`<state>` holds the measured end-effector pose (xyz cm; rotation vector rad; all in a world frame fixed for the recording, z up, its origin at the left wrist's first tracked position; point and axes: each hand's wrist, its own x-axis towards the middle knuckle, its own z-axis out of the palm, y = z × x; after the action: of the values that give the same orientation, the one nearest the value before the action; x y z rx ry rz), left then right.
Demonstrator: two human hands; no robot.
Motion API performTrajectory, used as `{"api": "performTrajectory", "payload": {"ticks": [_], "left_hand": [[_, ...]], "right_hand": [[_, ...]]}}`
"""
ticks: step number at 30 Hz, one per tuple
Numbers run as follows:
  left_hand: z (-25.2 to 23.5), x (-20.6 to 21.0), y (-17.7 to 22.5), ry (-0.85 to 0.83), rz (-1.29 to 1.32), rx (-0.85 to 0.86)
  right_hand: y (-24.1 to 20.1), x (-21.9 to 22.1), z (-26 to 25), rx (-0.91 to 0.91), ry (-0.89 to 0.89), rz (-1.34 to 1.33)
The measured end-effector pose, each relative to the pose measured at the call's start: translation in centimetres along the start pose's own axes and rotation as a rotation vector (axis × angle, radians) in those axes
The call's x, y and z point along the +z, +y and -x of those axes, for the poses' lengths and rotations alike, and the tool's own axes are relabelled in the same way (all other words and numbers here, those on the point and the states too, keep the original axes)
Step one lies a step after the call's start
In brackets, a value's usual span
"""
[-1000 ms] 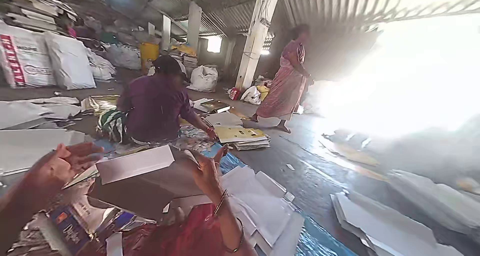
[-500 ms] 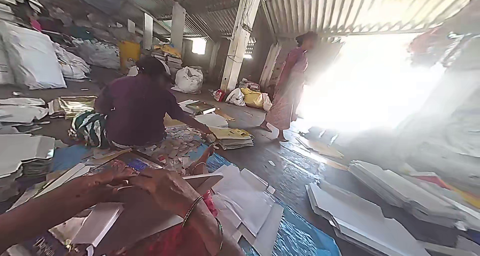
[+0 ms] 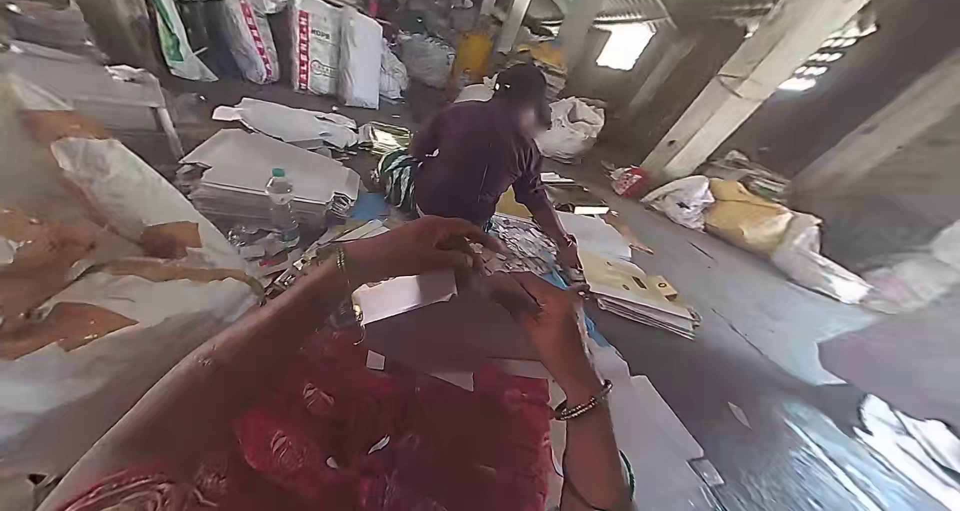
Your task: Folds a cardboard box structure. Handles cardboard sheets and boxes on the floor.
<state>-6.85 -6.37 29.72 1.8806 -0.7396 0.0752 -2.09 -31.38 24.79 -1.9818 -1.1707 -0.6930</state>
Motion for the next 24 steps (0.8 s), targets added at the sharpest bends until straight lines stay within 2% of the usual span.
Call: {"api": "performTrajectory", "payload": {"ticks": [3, 7, 10, 12, 16, 18, 21, 24], "left_hand": [[-0.1, 0.3, 0.3, 0.034, 0.17, -0.05], [0.5, 0.5, 0.0, 0.11, 0.146, -0.03], [0.6, 0.3, -0.6, 0.007, 0.145, 0.04], [0.7, 0.4, -0.8, -0.031, 0.026, 0.023], [1.0, 1.1, -1.0, 0.06, -0.359, -0.073], [1.0, 0.6, -1.9, 0.072, -0.386, -0.038], [0.6, 0.1, -2.7, 0.143, -0.362, 0.004], [0.9, -0.4, -2.9, 0.17, -0.297, 0.034]], "right_hand": [[-0.2, 0.1, 0.1, -0.011, 0.022, -0.036], [-0.3, -0.1, -0.2, 0.018, 0.032, -0.09], [-0.4, -0.3, -0.4, 0.058, 0.053, -0.032], [-0.3, -0.1, -0.5, 0.069, 0.053, 0.008], [-0.4, 0.4, -0.8, 0.07, 0.073, 0.062], [-0.2, 0.2, -0.9, 0.09, 0.073, 0.055], [0.1, -0.9, -0.9, 0.122, -0.023, 0.003], [0.7, -2.8, -0.3, 0.177, -0.25, -0.006]]}}
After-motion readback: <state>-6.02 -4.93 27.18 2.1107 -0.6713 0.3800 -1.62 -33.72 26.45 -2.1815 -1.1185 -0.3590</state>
